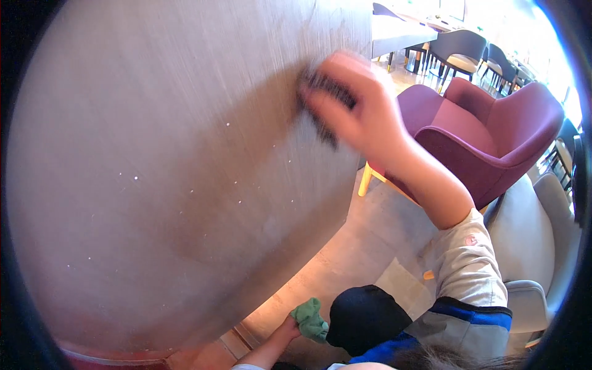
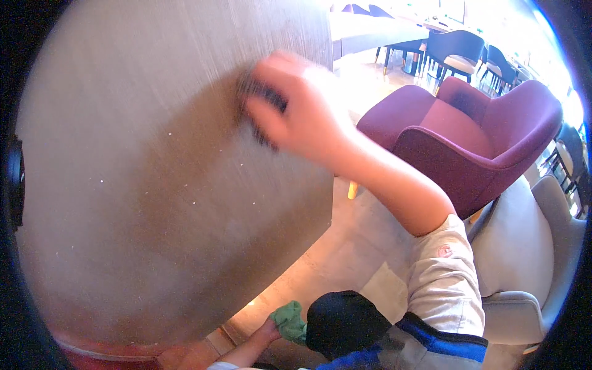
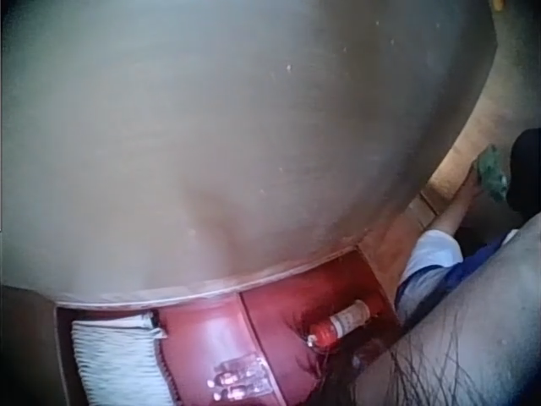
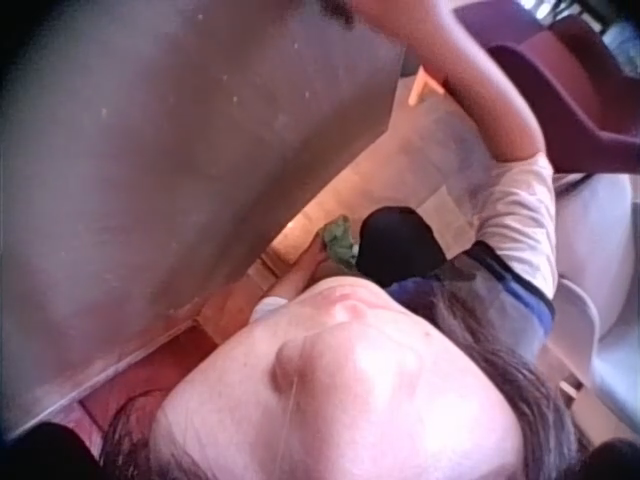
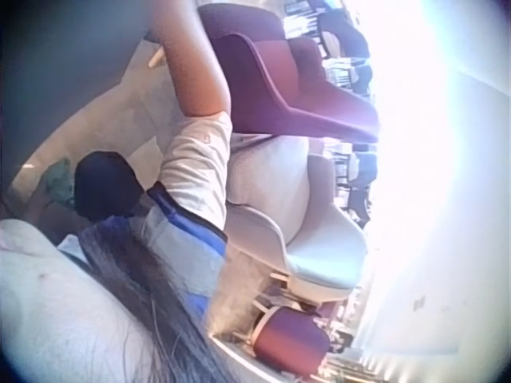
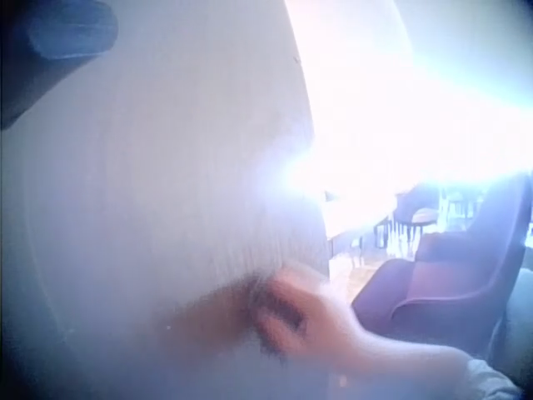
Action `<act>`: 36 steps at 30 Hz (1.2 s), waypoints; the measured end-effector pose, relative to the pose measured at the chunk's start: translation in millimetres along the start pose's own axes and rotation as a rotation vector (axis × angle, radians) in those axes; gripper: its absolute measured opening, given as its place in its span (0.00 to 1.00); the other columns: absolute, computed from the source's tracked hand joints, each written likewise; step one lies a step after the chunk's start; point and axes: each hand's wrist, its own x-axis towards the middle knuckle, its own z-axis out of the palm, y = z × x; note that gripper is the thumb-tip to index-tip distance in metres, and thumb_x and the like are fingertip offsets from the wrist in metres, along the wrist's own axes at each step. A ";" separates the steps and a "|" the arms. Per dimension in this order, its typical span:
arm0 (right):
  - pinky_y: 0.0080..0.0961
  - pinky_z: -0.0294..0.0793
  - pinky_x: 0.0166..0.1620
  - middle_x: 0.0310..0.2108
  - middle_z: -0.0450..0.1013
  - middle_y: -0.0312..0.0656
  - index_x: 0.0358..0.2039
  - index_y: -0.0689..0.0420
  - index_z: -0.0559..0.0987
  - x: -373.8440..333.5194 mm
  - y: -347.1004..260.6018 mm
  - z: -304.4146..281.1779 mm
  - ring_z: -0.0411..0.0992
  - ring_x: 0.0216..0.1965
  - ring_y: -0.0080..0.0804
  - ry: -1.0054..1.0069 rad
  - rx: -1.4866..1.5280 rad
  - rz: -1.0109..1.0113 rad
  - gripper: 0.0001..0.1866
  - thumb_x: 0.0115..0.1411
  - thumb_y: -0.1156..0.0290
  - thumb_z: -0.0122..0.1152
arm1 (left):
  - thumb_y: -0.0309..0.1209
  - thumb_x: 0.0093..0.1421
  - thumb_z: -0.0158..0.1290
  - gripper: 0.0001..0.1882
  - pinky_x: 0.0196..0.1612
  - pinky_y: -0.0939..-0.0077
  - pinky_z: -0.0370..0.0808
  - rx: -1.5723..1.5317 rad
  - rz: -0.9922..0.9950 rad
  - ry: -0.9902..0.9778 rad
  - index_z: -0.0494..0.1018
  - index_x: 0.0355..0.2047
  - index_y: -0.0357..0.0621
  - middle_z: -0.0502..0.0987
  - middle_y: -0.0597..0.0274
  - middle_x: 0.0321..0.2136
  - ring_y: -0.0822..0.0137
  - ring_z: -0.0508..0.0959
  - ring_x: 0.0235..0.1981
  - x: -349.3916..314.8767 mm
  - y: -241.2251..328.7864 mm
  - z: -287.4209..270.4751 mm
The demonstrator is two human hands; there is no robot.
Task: Scrubbing marks off a wall surface with steel wool and wiping it down with a cloth.
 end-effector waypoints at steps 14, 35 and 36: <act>0.30 0.68 0.29 0.23 0.68 0.43 0.26 0.62 0.74 -10.9 0.1 0.7 0.69 0.25 0.39 -0.124 0.064 -0.140 0.07 0.50 0.73 0.61 | 0.35 0.62 0.48 0.14 0.47 0.56 0.75 -0.143 -0.013 -0.076 0.71 0.45 0.43 0.76 0.56 0.38 0.58 0.77 0.39 -2.7 6.3 22.9; 0.29 0.69 0.29 0.19 0.69 0.44 0.27 0.64 0.76 -22.8 30.6 -19.8 0.68 0.23 0.30 -0.088 0.549 0.620 0.13 0.53 0.66 0.63 | 0.37 0.61 0.49 0.13 0.50 0.55 0.74 -0.130 -0.034 -0.113 0.73 0.42 0.44 0.77 0.56 0.40 0.57 0.77 0.41 -15.1 3.6 52.9; 0.29 0.69 0.29 0.19 0.69 0.44 0.27 0.64 0.76 -27.9 30.3 -17.5 0.68 0.23 0.30 -0.093 0.548 0.621 0.13 0.53 0.66 0.63 | 0.37 0.61 0.49 0.13 0.50 0.55 0.74 -0.135 -0.035 -0.114 0.73 0.42 0.44 0.77 0.56 0.40 0.57 0.77 0.41 -14.6 1.8 53.5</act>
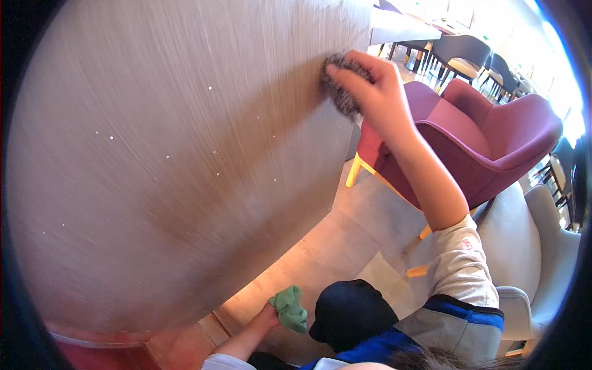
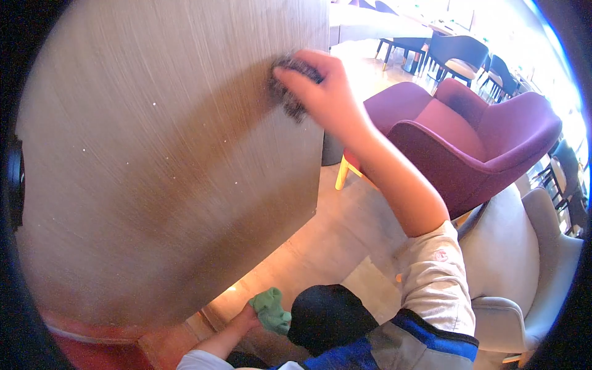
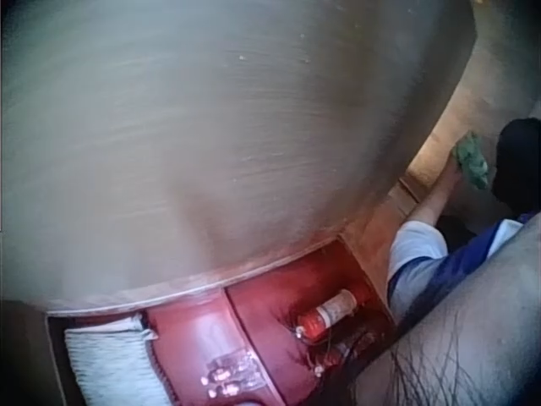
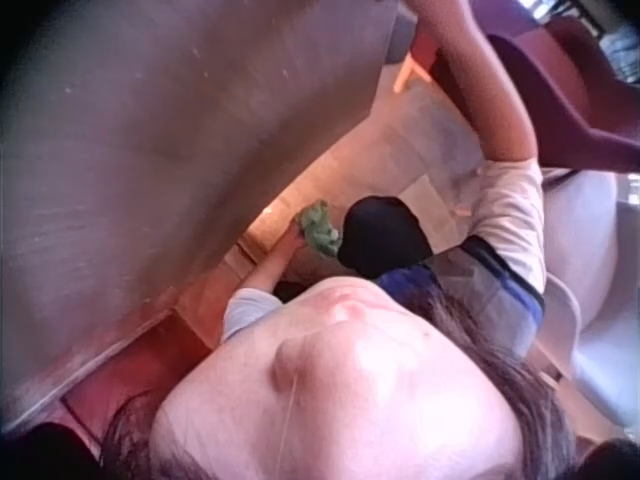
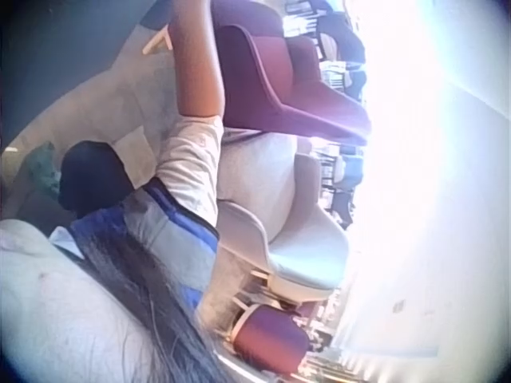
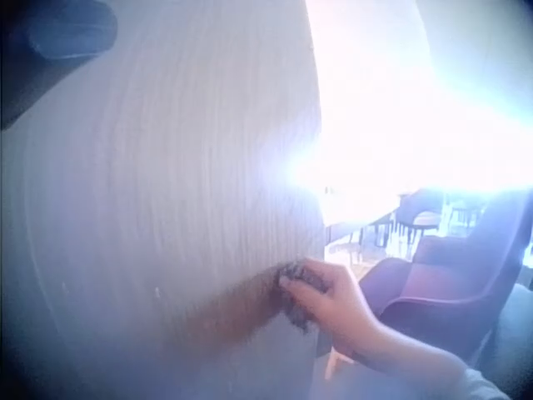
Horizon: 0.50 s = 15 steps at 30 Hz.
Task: Scrubbing marks off a wall surface with steel wool and wiping it down with a cloth.
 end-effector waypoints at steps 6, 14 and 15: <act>0.18 0.66 0.40 0.26 0.70 0.34 0.30 0.65 0.76 -7.9 -3.1 6.4 0.66 0.34 0.16 -0.126 -0.002 -0.001 0.09 0.58 0.70 0.59 | 0.40 0.62 0.48 0.14 0.45 0.53 0.76 0.009 -0.017 0.059 0.72 0.42 0.45 0.77 0.54 0.38 0.56 0.79 0.38 1.7 -2.3 -9.5; 0.15 0.64 0.28 0.19 0.67 0.30 0.27 0.65 0.75 -3.4 -11.6 15.4 0.63 0.23 0.14 -0.058 -0.135 -0.219 0.11 0.57 0.68 0.60 | 0.39 0.62 0.47 0.14 0.45 0.55 0.76 -0.015 0.035 0.089 0.72 0.42 0.44 0.77 0.54 0.36 0.56 0.79 0.38 4.8 0.4 -21.1; 0.15 0.62 0.27 0.18 0.65 0.29 0.26 0.64 0.76 11.1 -11.5 5.8 0.61 0.23 0.13 0.052 -0.029 -0.189 0.12 0.57 0.67 0.60 | 0.39 0.62 0.47 0.14 0.45 0.55 0.76 -0.017 0.035 0.087 0.72 0.42 0.44 0.77 0.54 0.36 0.56 0.79 0.38 4.1 -0.5 -14.6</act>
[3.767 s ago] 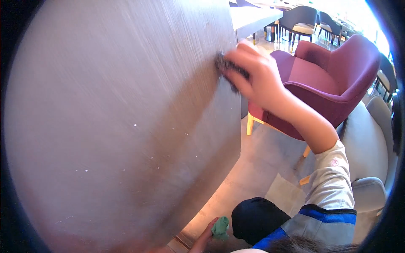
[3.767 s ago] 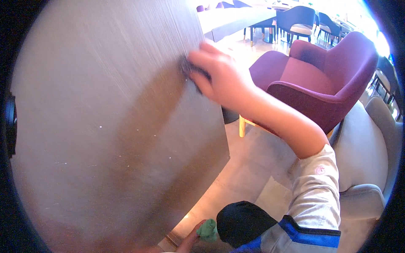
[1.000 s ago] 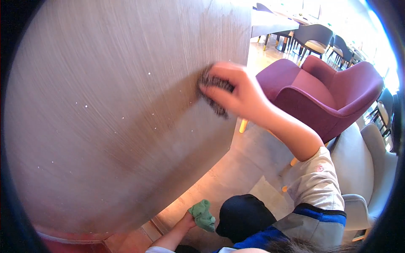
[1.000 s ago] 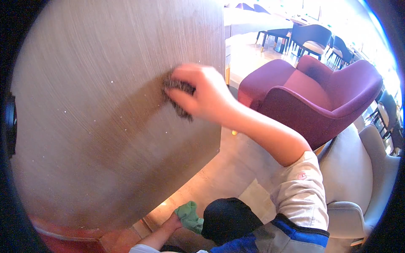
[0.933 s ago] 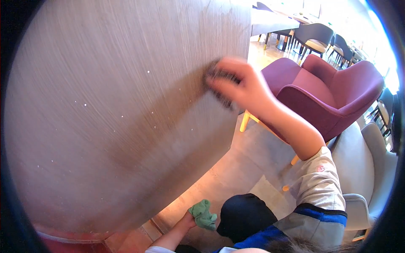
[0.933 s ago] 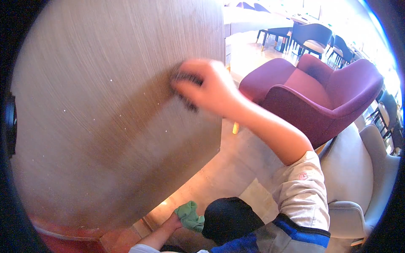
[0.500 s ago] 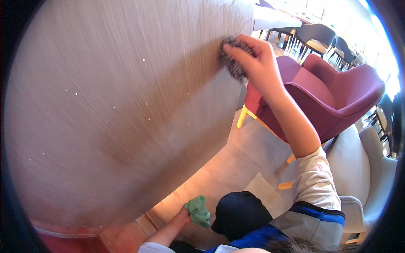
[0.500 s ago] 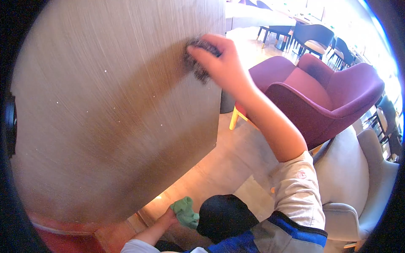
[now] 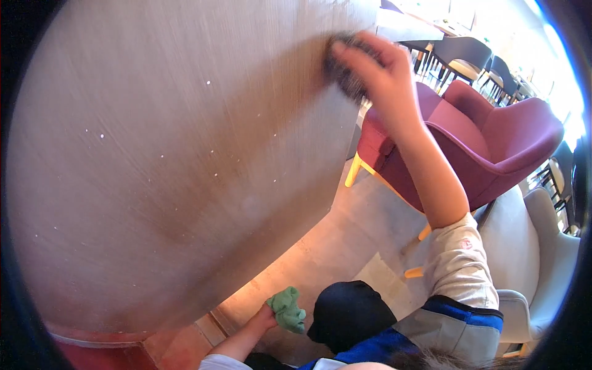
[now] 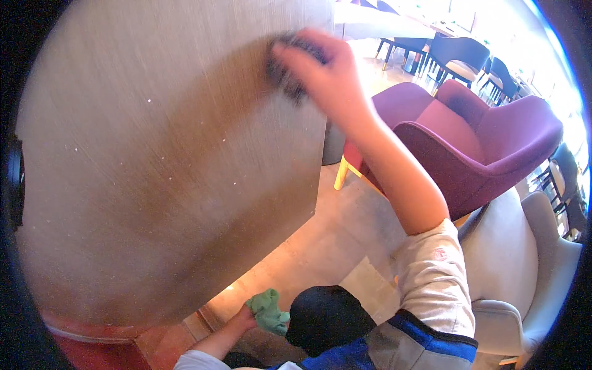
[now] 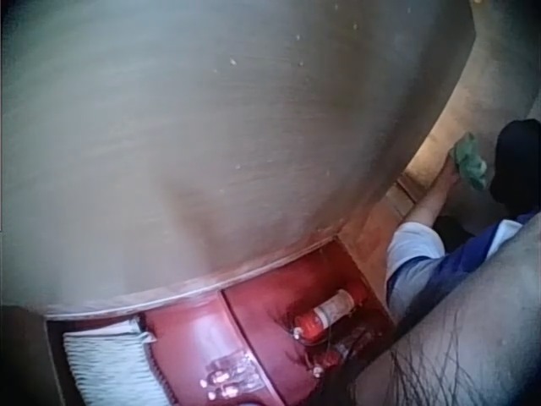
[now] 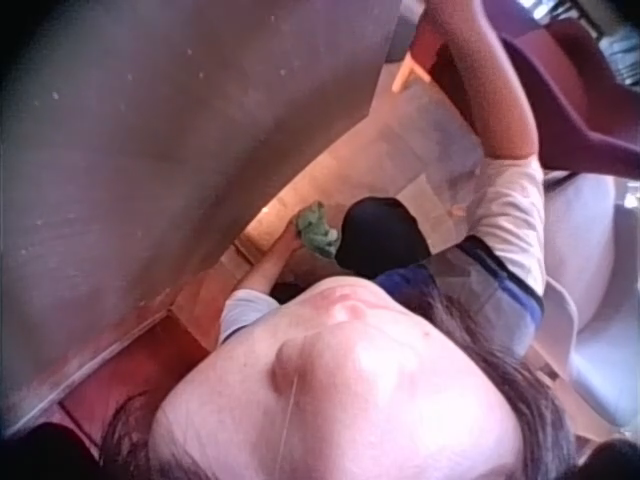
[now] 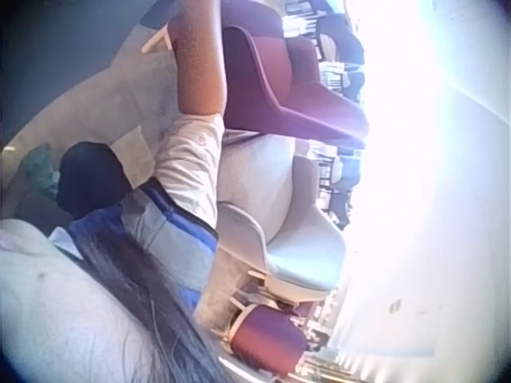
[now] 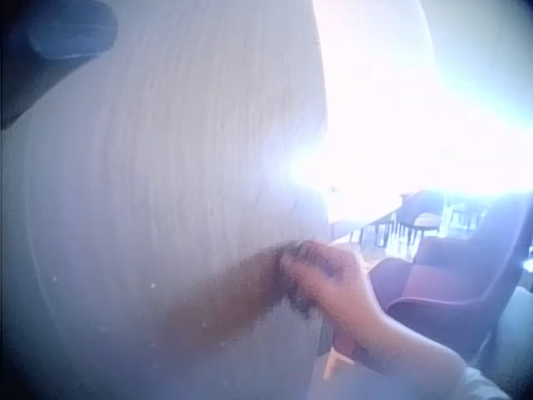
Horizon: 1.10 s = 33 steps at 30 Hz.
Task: Scrubbing marks off a wall surface with steel wool and wiping it down with a cloth.
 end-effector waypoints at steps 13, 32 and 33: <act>0.25 0.69 0.33 0.23 0.71 0.39 0.26 0.63 0.75 -26.2 16.0 11.4 0.70 0.30 0.22 -0.228 -0.331 -0.290 0.12 0.53 0.67 0.64 | 0.40 0.63 0.46 0.14 0.44 0.55 0.76 0.128 0.066 0.149 0.73 0.41 0.45 0.77 0.54 0.34 0.55 0.79 0.36 -4.5 -2.7 7.9; 0.21 0.69 0.32 0.23 0.74 0.34 0.30 0.61 0.79 -28.6 40.2 -14.7 0.69 0.26 0.17 -0.280 -0.208 0.068 0.12 0.55 0.63 0.62 | 0.40 0.61 0.47 0.16 0.50 0.54 0.73 0.098 -0.013 0.058 0.73 0.43 0.44 0.77 0.55 0.40 0.56 0.78 0.41 -9.8 -1.0 12.9; 0.21 0.70 0.32 0.23 0.74 0.34 0.30 0.61 0.79 -17.6 29.2 -19.5 0.69 0.26 0.17 -0.232 -0.129 0.182 0.12 0.55 0.63 0.61 | 0.40 0.61 0.47 0.16 0.50 0.54 0.73 0.099 -0.007 0.057 0.73 0.43 0.44 0.77 0.55 0.40 0.56 0.78 0.41 -10.4 -0.5 15.2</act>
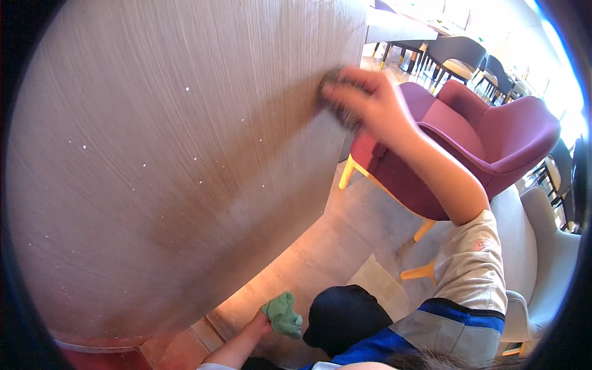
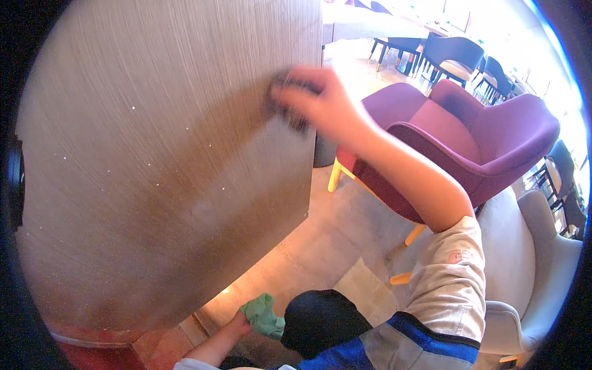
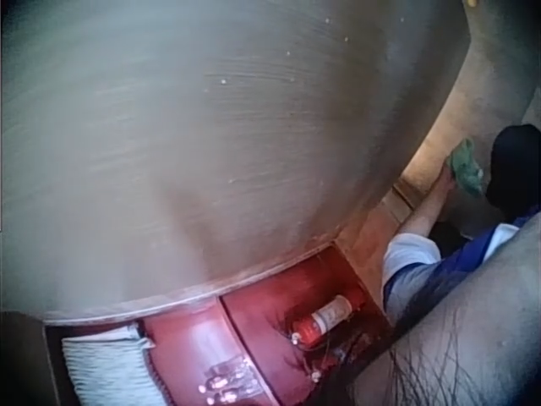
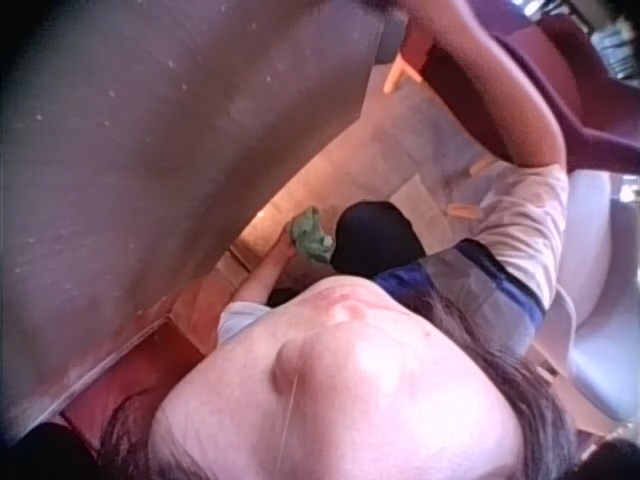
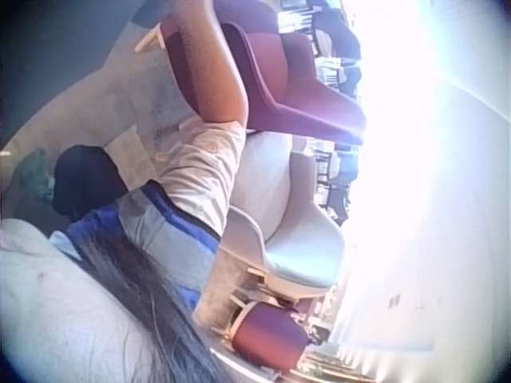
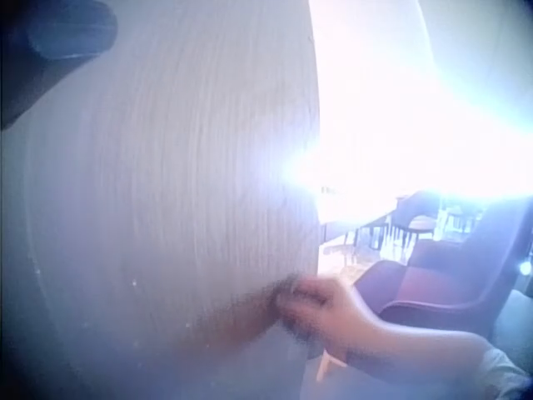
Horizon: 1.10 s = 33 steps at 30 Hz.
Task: Scrubbing marks off a wall surface with steel wool and wiping it down with a cloth.
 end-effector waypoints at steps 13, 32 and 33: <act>0.20 0.71 0.31 0.25 0.75 0.37 0.32 0.64 0.81 38.5 -15.1 -37.3 0.71 0.26 0.19 0.318 0.232 -0.101 0.14 0.54 0.64 0.63 | 0.39 0.61 0.47 0.15 0.50 0.59 0.73 -0.027 -0.099 -0.141 0.73 0.43 0.45 0.77 0.57 0.39 0.58 0.77 0.40 1.2 -0.4 12.0; 0.20 0.60 0.28 0.18 0.62 0.34 0.23 0.64 0.72 -35.2 77.1 12.6 0.59 0.24 0.17 0.362 -0.119 -0.203 0.10 0.54 0.73 0.61 | 0.41 0.62 0.46 0.16 0.46 0.50 0.75 -0.067 -0.042 -0.017 0.73 0.42 0.44 0.77 0.53 0.38 0.52 0.78 0.40 18.5 -5.8 -25.9; 0.20 0.60 0.27 0.18 0.61 0.34 0.22 0.64 0.71 -31.4 70.5 11.0 0.59 0.23 0.18 0.328 -0.101 -0.183 0.10 0.55 0.72 0.60 | 0.41 0.62 0.46 0.16 0.46 0.50 0.75 -0.071 -0.039 -0.016 0.73 0.42 0.44 0.77 0.53 0.38 0.52 0.78 0.40 19.4 -7.9 -26.8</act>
